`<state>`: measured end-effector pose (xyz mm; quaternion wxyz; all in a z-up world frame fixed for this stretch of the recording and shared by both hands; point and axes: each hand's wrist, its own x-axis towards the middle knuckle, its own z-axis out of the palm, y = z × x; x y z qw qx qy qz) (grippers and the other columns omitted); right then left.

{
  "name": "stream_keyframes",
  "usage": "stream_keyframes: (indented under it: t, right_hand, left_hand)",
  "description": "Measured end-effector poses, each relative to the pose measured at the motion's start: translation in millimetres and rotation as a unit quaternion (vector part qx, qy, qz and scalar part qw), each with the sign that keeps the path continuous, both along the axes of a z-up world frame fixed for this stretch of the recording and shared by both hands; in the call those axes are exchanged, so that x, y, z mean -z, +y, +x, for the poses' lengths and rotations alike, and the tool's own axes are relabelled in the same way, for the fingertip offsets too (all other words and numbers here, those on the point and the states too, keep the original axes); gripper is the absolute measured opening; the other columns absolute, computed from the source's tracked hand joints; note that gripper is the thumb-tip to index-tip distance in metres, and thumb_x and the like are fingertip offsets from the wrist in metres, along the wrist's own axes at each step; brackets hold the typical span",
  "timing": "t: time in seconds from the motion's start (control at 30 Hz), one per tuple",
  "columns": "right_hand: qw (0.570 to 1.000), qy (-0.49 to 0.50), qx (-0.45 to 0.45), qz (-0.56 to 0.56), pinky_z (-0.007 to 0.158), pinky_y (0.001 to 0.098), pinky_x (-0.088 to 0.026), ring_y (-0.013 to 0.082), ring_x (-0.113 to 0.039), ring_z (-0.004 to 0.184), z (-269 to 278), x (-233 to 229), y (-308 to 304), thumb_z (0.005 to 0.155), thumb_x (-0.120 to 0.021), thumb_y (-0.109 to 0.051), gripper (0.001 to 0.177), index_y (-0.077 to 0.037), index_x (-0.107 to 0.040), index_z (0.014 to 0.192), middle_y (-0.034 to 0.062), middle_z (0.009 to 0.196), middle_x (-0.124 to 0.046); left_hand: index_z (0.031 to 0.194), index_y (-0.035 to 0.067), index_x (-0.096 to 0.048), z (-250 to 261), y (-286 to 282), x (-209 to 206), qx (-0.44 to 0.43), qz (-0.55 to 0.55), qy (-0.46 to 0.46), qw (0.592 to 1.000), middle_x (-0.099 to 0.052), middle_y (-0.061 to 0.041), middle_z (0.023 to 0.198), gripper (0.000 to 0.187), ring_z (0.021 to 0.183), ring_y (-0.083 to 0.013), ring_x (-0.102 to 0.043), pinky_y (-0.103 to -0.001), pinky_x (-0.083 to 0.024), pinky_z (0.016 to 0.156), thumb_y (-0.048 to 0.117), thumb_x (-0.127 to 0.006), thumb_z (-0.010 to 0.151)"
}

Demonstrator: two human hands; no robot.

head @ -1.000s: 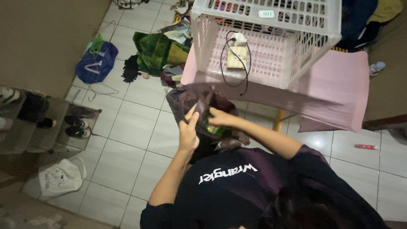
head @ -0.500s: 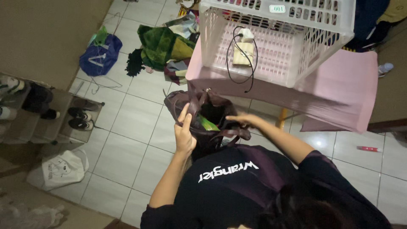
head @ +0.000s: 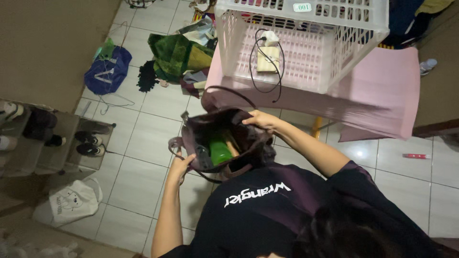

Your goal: The person packs a brown handbag at a small table. They pick items one at a time from a plastic basket and pink table, including a wallet, green water bottle, charger with cable, keys, and a red pouch, placing each into the bag, then zip the bag closed.

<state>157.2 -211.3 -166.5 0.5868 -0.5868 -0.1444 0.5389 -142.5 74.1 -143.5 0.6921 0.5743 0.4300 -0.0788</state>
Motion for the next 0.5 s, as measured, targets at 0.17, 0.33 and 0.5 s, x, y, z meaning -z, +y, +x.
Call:
stream_keyframes:
  t: [0.17, 0.33, 0.5]
  right_hand:
    - [0.986, -0.136, -0.061, -0.071, 0.071, 0.0313, -0.048, 0.0139, -0.060, 0.081, -11.3, -18.7, 16.2, 0.092, -0.077, -0.019, 0.030, 0.004, -0.074, 0.113, 0.0066, 0.094, -0.071]
    - [0.989, -0.089, -0.119, 0.011, 0.079, 0.0262, -0.053, 0.0111, -0.064, 0.085, -3.7, -33.8, 7.5, 0.090, -0.074, -0.018, 0.029, 0.000, -0.077, 0.111, 0.0031, 0.096, -0.076]
    - [0.990, -0.108, -0.056, -0.068, 0.068, 0.0309, -0.046, 0.0142, -0.058, 0.076, 45.9, -48.4, -20.9, 0.091, -0.074, -0.016, 0.028, 0.003, -0.076, 0.112, 0.0043, 0.090, -0.071]
  left_hand:
    - [0.155, -0.003, -0.014, 9.9, 2.5, 3.1, 0.061, 0.640, 0.017, 0.766, -0.058, -0.039, 0.136, 0.122, 0.125, -0.0524, -0.056, -0.057, -0.037, 0.103, 0.061, -0.081, 0.076]
    - [0.153, 0.006, -0.039, 77.0, -20.1, 18.3, 0.271, 0.611, -0.113, 0.735, -0.069, -0.023, 0.130, 0.090, 0.121, -0.0439, -0.063, -0.058, -0.036, 0.108, 0.046, -0.074, 0.081]
    - [0.143, -0.001, -0.053, 94.5, -11.6, 26.5, 0.269, 0.224, -0.224, 0.910, -0.074, -0.015, 0.114, 0.064, 0.104, -0.0268, -0.070, -0.037, -0.055, 0.090, 0.017, -0.071, 0.084]
